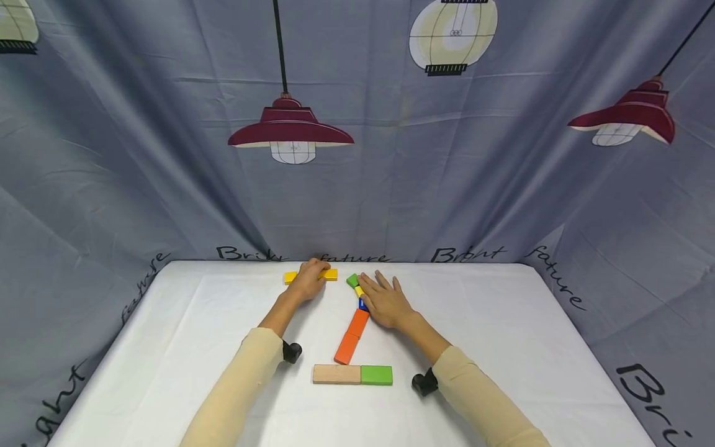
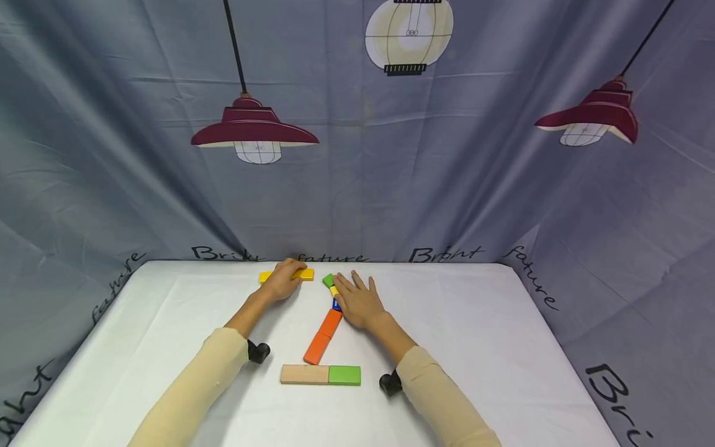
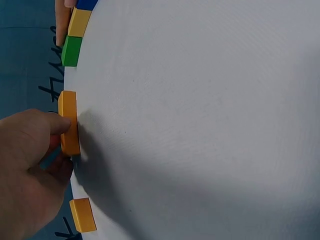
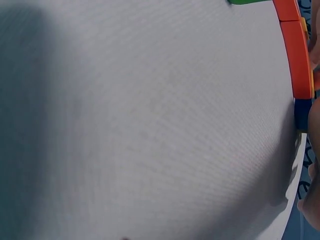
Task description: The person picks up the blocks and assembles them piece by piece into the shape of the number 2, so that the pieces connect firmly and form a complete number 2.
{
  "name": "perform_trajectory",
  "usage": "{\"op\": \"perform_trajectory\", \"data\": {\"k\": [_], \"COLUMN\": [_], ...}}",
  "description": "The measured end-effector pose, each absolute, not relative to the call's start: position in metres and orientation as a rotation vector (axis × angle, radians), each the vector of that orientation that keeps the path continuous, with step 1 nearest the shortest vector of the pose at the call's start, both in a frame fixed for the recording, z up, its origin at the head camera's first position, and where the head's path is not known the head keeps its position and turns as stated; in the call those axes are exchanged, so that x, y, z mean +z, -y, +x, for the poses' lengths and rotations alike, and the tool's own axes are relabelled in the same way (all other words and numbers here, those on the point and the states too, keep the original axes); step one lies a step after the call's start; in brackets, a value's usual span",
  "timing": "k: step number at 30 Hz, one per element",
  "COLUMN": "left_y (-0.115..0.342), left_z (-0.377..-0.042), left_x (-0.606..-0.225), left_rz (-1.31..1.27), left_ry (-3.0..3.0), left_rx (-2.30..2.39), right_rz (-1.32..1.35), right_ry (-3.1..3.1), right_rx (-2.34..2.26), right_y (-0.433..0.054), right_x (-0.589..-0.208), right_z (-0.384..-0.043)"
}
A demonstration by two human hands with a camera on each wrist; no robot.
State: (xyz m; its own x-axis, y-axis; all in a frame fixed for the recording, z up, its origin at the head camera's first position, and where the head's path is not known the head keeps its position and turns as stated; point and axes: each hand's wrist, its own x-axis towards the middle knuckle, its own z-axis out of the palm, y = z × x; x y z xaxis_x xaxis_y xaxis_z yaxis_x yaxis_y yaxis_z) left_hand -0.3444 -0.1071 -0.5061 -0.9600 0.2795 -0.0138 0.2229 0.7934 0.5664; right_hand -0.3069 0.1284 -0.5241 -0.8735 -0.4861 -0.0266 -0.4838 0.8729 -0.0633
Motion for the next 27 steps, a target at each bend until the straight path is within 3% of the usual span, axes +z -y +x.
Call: {"op": "perform_trajectory", "data": {"k": [27], "left_y": [0.086], "left_z": [-0.345], "left_x": [-0.506], "left_rz": [0.469], "left_ry": [-2.886], "left_rx": [0.835], "right_rz": [-0.776], "right_ry": [-3.000], "right_rx": [-0.069], "right_y": [-0.128], "right_x": [-0.520], "right_z": [-0.306]}}
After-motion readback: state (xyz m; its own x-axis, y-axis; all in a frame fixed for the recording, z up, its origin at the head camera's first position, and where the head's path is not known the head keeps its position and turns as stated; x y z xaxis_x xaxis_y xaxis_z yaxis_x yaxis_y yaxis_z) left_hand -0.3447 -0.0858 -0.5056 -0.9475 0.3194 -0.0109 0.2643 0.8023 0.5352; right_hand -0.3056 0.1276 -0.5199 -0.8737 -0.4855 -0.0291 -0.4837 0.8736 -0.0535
